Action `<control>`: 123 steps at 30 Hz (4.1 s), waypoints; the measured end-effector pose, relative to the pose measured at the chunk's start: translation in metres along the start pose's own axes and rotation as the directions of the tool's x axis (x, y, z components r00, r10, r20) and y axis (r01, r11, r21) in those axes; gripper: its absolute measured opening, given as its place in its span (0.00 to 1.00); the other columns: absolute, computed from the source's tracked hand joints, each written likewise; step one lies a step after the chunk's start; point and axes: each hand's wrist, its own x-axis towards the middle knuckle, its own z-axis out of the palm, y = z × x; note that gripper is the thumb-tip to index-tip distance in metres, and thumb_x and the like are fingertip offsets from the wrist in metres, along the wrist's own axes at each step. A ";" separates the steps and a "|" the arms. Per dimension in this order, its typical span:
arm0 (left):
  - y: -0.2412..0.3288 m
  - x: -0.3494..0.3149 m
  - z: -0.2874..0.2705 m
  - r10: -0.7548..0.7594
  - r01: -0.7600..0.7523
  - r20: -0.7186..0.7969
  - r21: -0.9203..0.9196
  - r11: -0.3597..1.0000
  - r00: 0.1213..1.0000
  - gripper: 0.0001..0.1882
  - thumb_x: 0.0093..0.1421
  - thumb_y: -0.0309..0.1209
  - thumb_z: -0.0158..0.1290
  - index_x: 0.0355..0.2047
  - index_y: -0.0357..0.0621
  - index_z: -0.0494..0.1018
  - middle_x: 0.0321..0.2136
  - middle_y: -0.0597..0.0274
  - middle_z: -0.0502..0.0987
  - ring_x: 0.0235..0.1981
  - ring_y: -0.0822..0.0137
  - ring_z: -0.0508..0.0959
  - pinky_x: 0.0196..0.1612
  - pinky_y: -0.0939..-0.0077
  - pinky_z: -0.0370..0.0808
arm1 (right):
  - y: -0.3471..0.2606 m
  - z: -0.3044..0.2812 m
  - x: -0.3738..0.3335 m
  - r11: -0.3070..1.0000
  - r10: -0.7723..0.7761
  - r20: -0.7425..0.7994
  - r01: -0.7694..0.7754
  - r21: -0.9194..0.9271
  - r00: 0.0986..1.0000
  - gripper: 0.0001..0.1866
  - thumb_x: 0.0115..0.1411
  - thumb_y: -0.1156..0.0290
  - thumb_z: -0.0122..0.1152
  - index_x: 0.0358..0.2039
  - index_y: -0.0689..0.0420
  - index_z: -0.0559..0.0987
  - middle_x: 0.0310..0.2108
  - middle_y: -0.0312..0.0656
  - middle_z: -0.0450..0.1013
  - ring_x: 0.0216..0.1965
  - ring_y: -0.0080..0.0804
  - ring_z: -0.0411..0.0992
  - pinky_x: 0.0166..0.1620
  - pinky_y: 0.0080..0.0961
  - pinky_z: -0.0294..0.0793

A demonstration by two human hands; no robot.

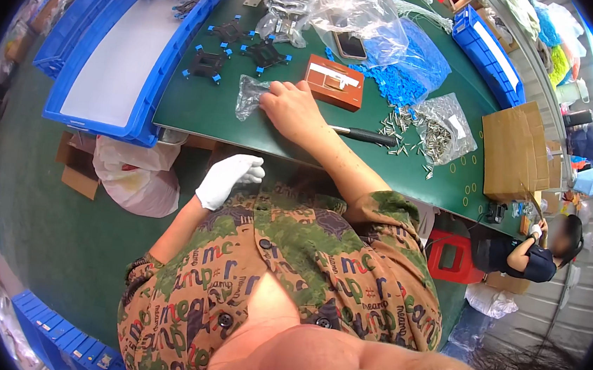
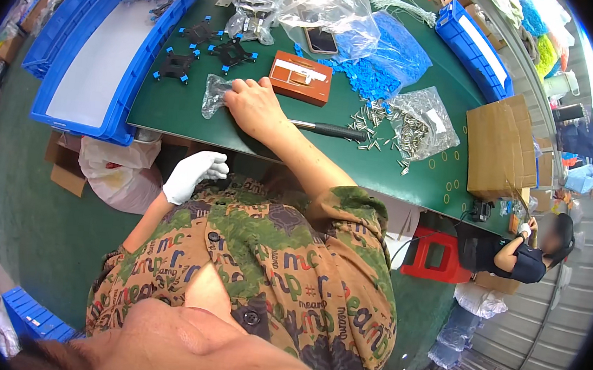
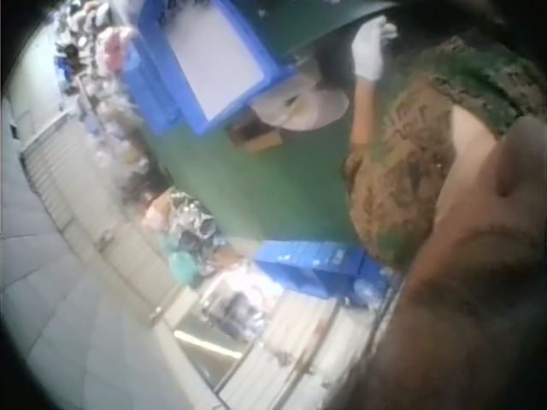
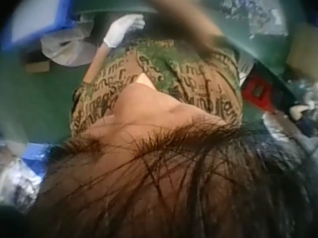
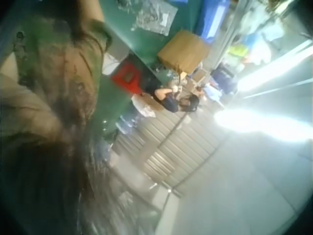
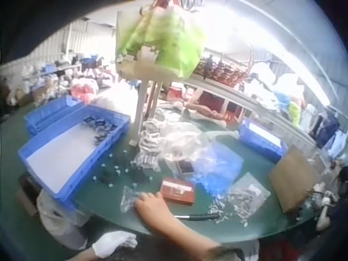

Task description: The person assembles small black plastic components by inserting metal pins and tapping them with a hammer. They handle the parts one at a time, occasionally placing finished units into a clear plastic bag. The process involves repetitive insertion and hammering actions at a green workbench.

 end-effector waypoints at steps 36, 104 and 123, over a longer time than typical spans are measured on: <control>0.033 0.003 0.027 0.112 -0.137 -0.081 -0.453 0.881 0.990 0.19 0.69 0.23 0.53 0.59 0.39 0.69 0.52 0.58 0.78 0.52 0.66 0.79 0.57 0.65 0.78 | -0.061 -0.048 -0.092 0.316 0.484 0.034 -0.211 0.925 0.874 0.09 0.67 0.67 0.66 0.39 0.60 0.82 0.28 0.38 0.75 0.29 0.24 0.72 0.36 0.25 0.74; 0.087 -0.016 0.061 0.122 -0.314 -0.396 -0.469 0.826 0.910 0.16 0.77 0.36 0.45 0.55 0.40 0.72 0.31 0.66 0.75 0.33 0.71 0.77 0.53 0.55 0.81 | 0.284 -0.007 0.046 0.888 0.418 -0.001 -0.409 -0.210 0.908 0.16 0.67 0.62 0.52 0.44 0.59 0.82 0.47 0.52 0.80 0.51 0.55 0.78 0.53 0.47 0.79; 0.083 -0.009 0.058 0.176 -0.315 -0.333 -0.427 0.847 0.926 0.23 0.77 0.33 0.41 0.67 0.33 0.63 0.32 0.64 0.73 0.34 0.73 0.73 0.50 0.69 0.77 | 0.171 -0.111 -0.067 0.961 0.277 -0.347 -0.265 0.084 0.896 0.12 0.64 0.66 0.63 0.42 0.59 0.85 0.47 0.51 0.81 0.50 0.50 0.79 0.55 0.42 0.77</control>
